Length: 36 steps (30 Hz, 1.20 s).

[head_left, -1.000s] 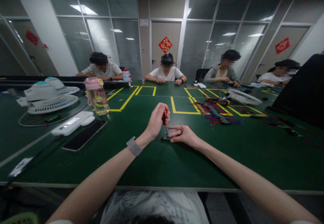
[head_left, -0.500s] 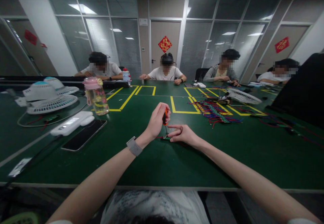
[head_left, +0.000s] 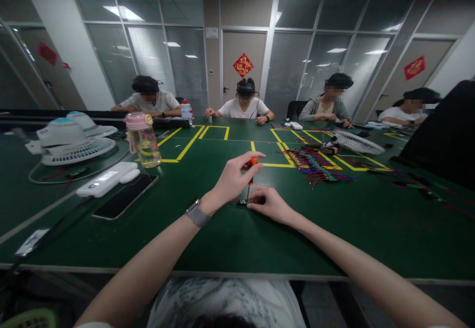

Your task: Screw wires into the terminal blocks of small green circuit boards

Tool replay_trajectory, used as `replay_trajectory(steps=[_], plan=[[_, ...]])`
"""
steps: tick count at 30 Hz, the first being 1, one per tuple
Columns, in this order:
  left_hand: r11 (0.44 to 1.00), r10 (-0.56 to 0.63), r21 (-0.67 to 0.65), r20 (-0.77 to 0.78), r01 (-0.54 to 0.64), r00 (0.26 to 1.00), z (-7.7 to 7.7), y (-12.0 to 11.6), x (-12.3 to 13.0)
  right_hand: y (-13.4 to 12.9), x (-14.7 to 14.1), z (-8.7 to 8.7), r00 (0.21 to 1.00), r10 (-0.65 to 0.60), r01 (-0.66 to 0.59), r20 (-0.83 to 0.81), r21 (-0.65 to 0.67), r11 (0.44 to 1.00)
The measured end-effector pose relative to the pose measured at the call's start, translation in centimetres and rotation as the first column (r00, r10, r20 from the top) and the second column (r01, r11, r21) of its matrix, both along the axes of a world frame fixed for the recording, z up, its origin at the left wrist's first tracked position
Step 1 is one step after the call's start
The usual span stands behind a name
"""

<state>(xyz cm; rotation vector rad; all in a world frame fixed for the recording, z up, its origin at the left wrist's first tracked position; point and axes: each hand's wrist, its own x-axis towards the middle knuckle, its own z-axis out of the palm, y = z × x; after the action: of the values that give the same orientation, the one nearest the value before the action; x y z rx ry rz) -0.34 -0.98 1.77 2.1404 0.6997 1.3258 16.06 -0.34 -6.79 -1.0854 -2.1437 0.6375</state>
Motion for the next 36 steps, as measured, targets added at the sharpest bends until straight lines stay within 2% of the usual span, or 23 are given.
replay_trajectory(steps=[2,3,5,7,10,13,15,17,19,21,23,26,28,30,34,36], plan=[[0.997,0.037,0.068,-0.011,-0.037,0.999,0.1,-0.1,-0.1,0.1,0.1,0.2,1.0,0.023,-0.023,0.013,0.006,1.0],[0.998,0.018,0.059,0.003,-0.018,1.0,0.1,-0.1,-0.2,0.1,0.2,0.2,0.999,0.038,-0.038,0.016,0.013,0.999],[0.999,-0.046,-0.016,0.069,0.048,0.997,-0.1,0.2,-0.1,0.3,0.3,0.3,0.998,0.066,-0.067,0.022,0.028,0.997],[0.996,-0.049,-0.07,0.153,0.061,0.987,-0.4,0.6,0.0,0.5,0.3,0.2,0.997,0.08,-0.081,0.023,0.044,0.996],[0.999,0.043,-0.03,0.19,-0.038,0.981,-0.7,1.1,0.0,0.9,0.3,0.0,0.997,0.076,-0.077,0.012,0.066,0.995],[0.987,0.128,0.08,0.122,-0.138,0.984,-0.7,1.5,-0.2,1.4,0.2,-0.2,0.998,0.068,-0.068,0.001,0.085,0.994],[0.977,0.153,0.137,0.085,-0.164,0.985,-0.6,1.6,-0.3,1.7,0.2,-0.3,0.998,0.07,-0.07,0.004,0.091,0.993],[0.986,0.101,0.125,0.098,-0.113,0.99,-0.5,1.8,-0.2,1.9,0.2,-0.3,0.997,0.076,-0.076,0.005,0.089,0.993],[0.998,0.014,0.051,0.143,-0.022,0.99,-0.5,2.0,-0.1,2.0,0.3,-0.3,0.997,0.078,-0.078,0.0,0.08,0.994],[1.0,-0.001,-0.013,0.185,0.003,0.983,-0.6,2.1,-0.1,1.9,0.2,-0.3,0.997,0.072,-0.071,-0.005,0.069,0.995],[0.997,0.076,-0.01,0.198,-0.075,0.977,-0.7,2.2,-0.3,1.8,0.2,-0.3,0.999,0.053,-0.053,-0.01,0.057,0.997],[0.965,0.23,0.091,0.164,-0.247,0.959,-0.9,2.1,-0.9,1.6,0.1,-0.1,1.0,0.02,-0.02,-0.015,0.037,0.999],[0.939,0.285,0.163,0.127,-0.303,0.95,-0.9,2.0,-1.3,1.5,0.1,-0.1,1.0,0.021,-0.021,-0.014,0.027,0.999],[0.948,0.252,0.17,0.114,-0.269,0.961,-0.9,2.0,-1.6,1.4,0.2,0.0,0.999,0.037,-0.037,-0.015,0.027,0.999],[0.996,0.091,-0.019,0.211,-0.089,0.973,-0.9,2.3,-1.9,1.4,0.4,-0.1,0.999,0.051,-0.051,-0.016,0.035,0.998],[0.994,0.109,-0.054,0.241,-0.099,0.964,-1.0,2.4,-1.9,1.5,0.4,-0.2,0.998,0.051,-0.05,-0.022,0.039,0.998]])
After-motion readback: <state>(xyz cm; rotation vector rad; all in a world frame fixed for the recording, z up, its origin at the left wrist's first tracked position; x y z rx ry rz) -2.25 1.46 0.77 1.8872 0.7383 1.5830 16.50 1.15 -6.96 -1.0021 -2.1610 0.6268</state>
